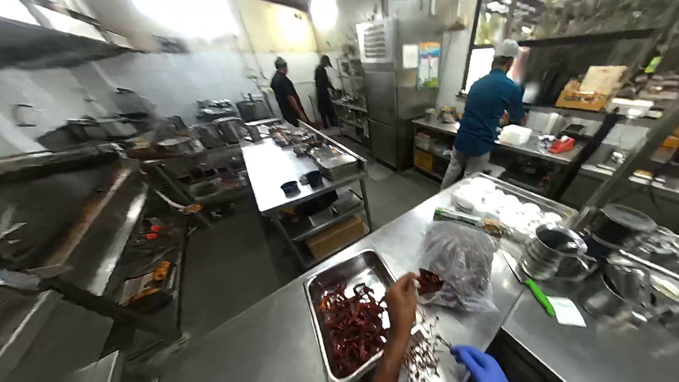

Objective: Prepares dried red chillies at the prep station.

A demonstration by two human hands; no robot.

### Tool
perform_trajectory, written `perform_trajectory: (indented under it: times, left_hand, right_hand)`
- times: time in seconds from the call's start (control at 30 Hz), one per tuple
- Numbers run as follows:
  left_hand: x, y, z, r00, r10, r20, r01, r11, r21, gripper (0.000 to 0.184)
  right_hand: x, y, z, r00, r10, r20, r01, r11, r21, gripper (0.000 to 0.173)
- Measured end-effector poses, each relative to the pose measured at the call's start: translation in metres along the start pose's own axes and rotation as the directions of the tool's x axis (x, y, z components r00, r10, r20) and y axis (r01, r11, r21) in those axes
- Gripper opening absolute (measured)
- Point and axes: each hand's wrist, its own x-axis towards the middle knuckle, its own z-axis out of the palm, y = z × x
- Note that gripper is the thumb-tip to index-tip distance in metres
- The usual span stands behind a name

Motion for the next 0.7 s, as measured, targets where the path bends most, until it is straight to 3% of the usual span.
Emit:
perform_trajectory:
  times: [0.13, 0.3, 0.43, 0.6, 0.7]
  left_hand:
    - [-0.015, -0.012, -0.023, 0.968, 0.028, -0.25, -0.067, 0.986, -0.152, 0.015]
    - [-0.04, 0.002, -0.047, 0.917, 0.116, -0.382, -0.214, 0.95, -0.226, 0.015]
    - [-0.074, 0.027, -0.049, 0.874, 0.331, -0.355, -0.388, 0.916, -0.099, 0.013]
    - [-0.1, 0.034, -0.038, 0.792, 0.534, -0.296, -0.567, 0.823, -0.034, 0.009]
    - [-0.098, 0.033, -0.043, 0.835, 0.515, -0.192, -0.544, 0.825, -0.152, 0.011]
  right_hand:
    - [0.004, -0.015, -0.004, 0.993, -0.111, -0.023, 0.112, 0.993, 0.031, 0.037]
    - [0.009, -0.06, 0.006, 0.977, -0.205, 0.061, 0.194, 0.969, 0.156, 0.037]
    - [0.003, -0.111, 0.02, 0.93, -0.325, 0.173, 0.255, 0.907, 0.334, 0.042]
    - [-0.002, -0.148, 0.028, 0.938, -0.332, 0.095, 0.251, 0.844, 0.474, 0.034]
    - [-0.001, -0.153, 0.023, 0.949, -0.313, 0.036, 0.252, 0.823, 0.508, 0.028]
